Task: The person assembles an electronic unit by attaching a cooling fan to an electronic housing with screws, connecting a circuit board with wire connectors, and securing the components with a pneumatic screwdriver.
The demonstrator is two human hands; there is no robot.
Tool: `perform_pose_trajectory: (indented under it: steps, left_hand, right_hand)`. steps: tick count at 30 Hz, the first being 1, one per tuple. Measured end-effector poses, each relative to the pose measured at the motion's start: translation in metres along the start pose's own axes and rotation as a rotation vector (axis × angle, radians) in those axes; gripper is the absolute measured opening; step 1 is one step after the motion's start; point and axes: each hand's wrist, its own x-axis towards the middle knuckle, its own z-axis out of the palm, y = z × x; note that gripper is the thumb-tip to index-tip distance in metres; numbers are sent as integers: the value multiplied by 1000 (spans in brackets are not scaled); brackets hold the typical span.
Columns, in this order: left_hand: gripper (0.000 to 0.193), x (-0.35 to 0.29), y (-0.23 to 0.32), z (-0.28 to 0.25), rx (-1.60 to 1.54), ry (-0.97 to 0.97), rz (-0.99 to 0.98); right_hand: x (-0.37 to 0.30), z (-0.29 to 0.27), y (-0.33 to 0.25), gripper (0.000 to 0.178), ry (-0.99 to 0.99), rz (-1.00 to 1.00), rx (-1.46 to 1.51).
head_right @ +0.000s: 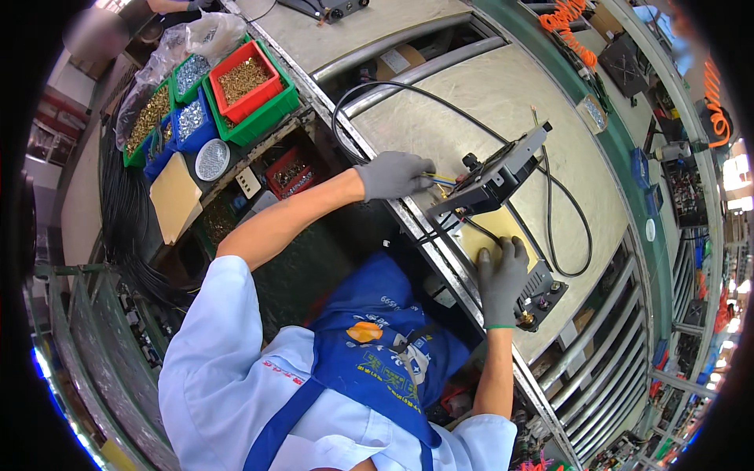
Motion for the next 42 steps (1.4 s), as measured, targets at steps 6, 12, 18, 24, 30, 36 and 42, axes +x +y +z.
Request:
perform_pose_trajectory:
  steps: [6,12,18,24,30,36,42]
  left_hand:
    - [23,32,-29,-4,-121,92,-12]
    - [34,59,-37,-21,-270,123,30]
    - [35,65,-29,-25,-290,-64,8]
    - [38,71,-4,-23,-706,-308,-231]
    - [30,82,-33,-7,-487,-14,18]
    - [36,72,-18,-26,-762,-296,-237]
    - [43,81,-22,-17,-669,-307,-140]
  right_hand:
    - [6,7,-13,40,78,13,46]
    - [5,21,-9,33,165,11,16]
    - [4,24,-8,31,184,-16,41]
    - [3,27,-5,31,192,-1,49]
    - [3,26,-8,31,190,-3,37]
    - [3,25,-7,31,188,4,33]
    - [4,25,-9,31,185,8,20]
